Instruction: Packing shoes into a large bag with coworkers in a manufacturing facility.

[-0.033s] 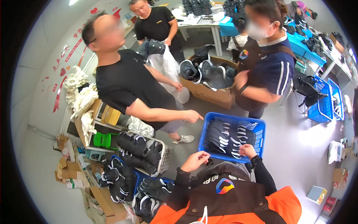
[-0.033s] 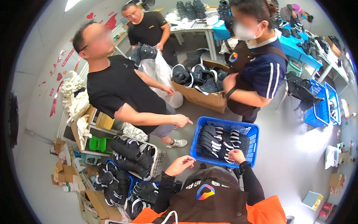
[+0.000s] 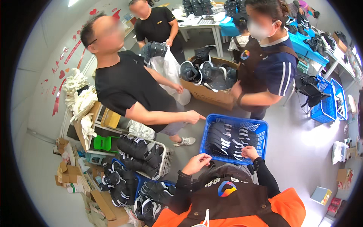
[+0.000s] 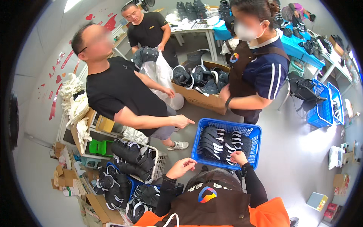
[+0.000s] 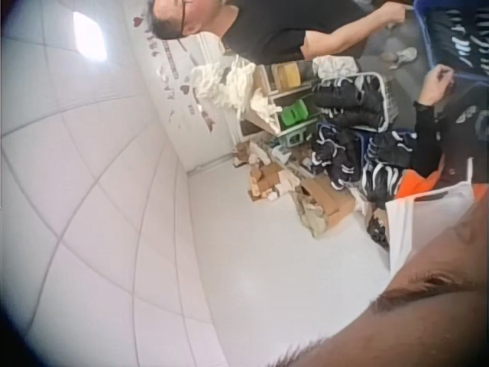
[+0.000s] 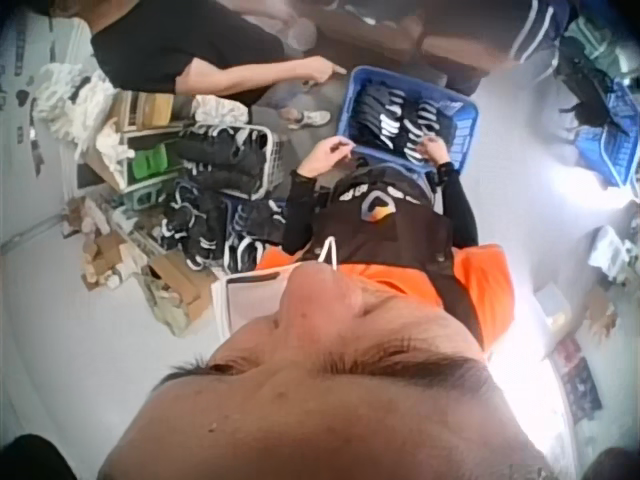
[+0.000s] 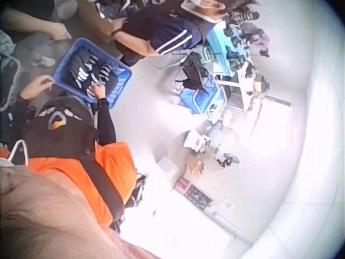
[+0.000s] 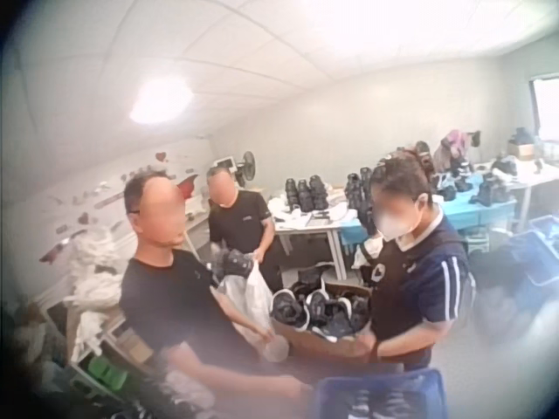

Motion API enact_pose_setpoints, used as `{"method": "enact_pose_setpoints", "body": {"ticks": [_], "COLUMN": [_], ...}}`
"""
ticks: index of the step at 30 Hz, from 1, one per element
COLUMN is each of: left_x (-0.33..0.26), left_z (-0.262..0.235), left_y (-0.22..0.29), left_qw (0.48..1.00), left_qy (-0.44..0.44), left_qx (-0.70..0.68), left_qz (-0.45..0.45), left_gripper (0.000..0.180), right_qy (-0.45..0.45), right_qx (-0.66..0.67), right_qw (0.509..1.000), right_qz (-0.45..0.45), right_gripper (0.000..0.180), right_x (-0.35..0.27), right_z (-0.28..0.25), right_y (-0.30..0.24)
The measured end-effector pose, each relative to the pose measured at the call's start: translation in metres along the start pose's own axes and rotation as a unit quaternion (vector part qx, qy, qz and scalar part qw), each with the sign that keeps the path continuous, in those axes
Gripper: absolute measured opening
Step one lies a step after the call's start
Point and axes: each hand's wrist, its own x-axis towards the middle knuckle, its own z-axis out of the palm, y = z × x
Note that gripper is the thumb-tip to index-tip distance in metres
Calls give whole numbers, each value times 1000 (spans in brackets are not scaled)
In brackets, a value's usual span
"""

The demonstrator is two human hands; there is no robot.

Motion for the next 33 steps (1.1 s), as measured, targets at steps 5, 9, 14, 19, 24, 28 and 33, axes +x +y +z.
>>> {"method": "enact_pose_setpoints", "body": {"ticks": [5,9,14,19,24,28,33], "left_x": [2,6,2,3,4,-2,-3], "left_z": [-2,0,0,-1,-1,-3,2], "left_y": [-9,-8,-7,-5,-3,-10,-12], "left_qw": [1000,1000,1000,1000,1000,1000,999], "left_qy": [-5,-16,-14,-7,-8,5,-13], "left_qx": [-3,-5,-10,12,-7,-21,-5], "left_qz": [-21,-13,-25,-1,5,-22,-38], "left_gripper": [22,22,23,22,19,19,21], "right_qy": [-2,3,9,6,9,22,25], "right_qx": [3,13,-16,16,-19,-37,-44], "right_qw": [1000,1000,1000,1000,1000,999,999], "right_qz": [-1,2,11,7,-9,21,8], "right_gripper": [14,14,14,14,12,16,17], "right_x": [-3,-5,-9,-3,1,-6,-15], "right_z": [-2,-5,-2,-2,-5,5,5], "right_y": [4,12,12,16,21,15,16]}}
